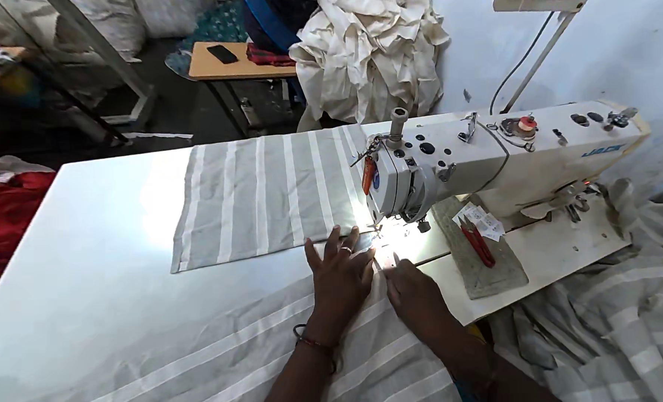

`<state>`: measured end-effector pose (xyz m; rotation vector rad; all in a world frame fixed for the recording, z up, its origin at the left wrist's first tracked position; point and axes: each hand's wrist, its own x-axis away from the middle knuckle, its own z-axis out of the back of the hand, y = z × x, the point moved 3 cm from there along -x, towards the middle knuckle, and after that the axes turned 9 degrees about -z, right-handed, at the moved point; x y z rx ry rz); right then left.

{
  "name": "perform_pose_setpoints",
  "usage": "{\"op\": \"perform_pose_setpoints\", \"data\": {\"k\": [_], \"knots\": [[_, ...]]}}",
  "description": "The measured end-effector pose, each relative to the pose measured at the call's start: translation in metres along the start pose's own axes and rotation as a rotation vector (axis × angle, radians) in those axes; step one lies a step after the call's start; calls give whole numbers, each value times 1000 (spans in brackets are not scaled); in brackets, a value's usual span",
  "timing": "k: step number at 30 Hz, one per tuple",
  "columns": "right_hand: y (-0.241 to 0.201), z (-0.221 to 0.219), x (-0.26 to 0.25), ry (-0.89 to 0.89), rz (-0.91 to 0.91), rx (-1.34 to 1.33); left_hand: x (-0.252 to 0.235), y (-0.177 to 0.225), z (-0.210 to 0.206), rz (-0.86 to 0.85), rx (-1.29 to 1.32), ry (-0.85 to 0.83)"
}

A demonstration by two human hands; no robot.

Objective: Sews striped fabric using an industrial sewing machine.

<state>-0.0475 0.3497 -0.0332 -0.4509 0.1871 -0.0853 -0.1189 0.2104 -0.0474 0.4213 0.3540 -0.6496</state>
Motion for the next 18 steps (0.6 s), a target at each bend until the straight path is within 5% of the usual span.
{"op": "perform_pose_setpoints", "data": {"k": [5, 8, 10, 13, 18], "knots": [[14, 15, 84, 18, 115, -28, -5, -3, 3, 56, 19, -34], [22, 31, 103, -154, 127, -121, 8, 13, 6, 81, -59, -104], [33, 40, 86, -261, 102, -185, 27, 32, 7, 116, -115, -198], [44, 33, 29, -85, 49, -138, 39, 51, -5, 86, -136, -167], [26, 15, -34, -120, -39, 113, 3, 25, -16, 24, -88, -209]]}}
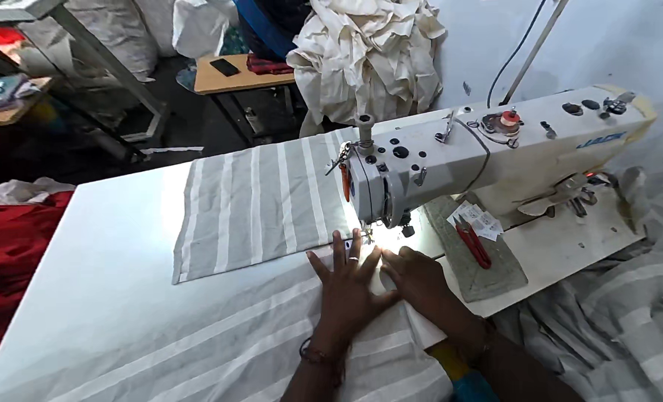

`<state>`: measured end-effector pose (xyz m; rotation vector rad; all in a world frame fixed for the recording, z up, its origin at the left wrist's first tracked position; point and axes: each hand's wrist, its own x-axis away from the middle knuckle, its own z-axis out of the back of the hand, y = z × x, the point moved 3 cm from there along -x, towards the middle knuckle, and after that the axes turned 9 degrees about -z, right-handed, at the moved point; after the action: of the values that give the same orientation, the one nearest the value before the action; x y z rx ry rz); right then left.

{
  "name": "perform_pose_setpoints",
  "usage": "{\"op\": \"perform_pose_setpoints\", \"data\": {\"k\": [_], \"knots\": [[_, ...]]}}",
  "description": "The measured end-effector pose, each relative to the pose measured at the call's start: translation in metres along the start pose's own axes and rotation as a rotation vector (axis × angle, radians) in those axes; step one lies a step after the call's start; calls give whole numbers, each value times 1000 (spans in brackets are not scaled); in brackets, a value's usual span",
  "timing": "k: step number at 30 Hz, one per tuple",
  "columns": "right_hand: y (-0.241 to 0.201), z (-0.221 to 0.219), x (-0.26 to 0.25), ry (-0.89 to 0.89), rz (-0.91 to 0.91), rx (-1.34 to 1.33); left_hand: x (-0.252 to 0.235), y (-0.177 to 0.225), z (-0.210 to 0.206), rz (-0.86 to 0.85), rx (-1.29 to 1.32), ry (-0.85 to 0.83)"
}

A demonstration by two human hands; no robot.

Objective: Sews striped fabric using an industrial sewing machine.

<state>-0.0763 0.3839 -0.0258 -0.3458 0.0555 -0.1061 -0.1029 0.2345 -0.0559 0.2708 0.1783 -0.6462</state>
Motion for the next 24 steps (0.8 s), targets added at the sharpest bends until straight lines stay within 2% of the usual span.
{"op": "perform_pose_setpoints", "data": {"k": [5, 9, 13, 15, 16, 17, 19, 21, 24], "knots": [[-4, -5, -9, 45, -2, 41, -7, -10, 1, -16, 1, 81], [-5, -7, -13, 89, 9, 53, -10, -13, 0, -15, 9, 83], [13, 12, -23, -129, -21, -127, -30, -25, 3, 29, 31, 45], [35, 36, -10, 58, -92, -79, -45, -32, 8, 74, 45, -52], [51, 47, -1, 192, -155, 0, -52, -37, 13, 100, 69, -130], [69, 58, 6, 252, -237, 63, -61, -43, 19, 126, 111, -215], [102, 69, 12, 190, -390, 109, -81, -56, 41, 187, 245, -336], [125, 64, 13, 131, -421, 113, -102, -74, 54, 201, 321, -226], [127, 65, 17, 288, -317, 141, -120, -101, 31, 144, 349, -17]]}}
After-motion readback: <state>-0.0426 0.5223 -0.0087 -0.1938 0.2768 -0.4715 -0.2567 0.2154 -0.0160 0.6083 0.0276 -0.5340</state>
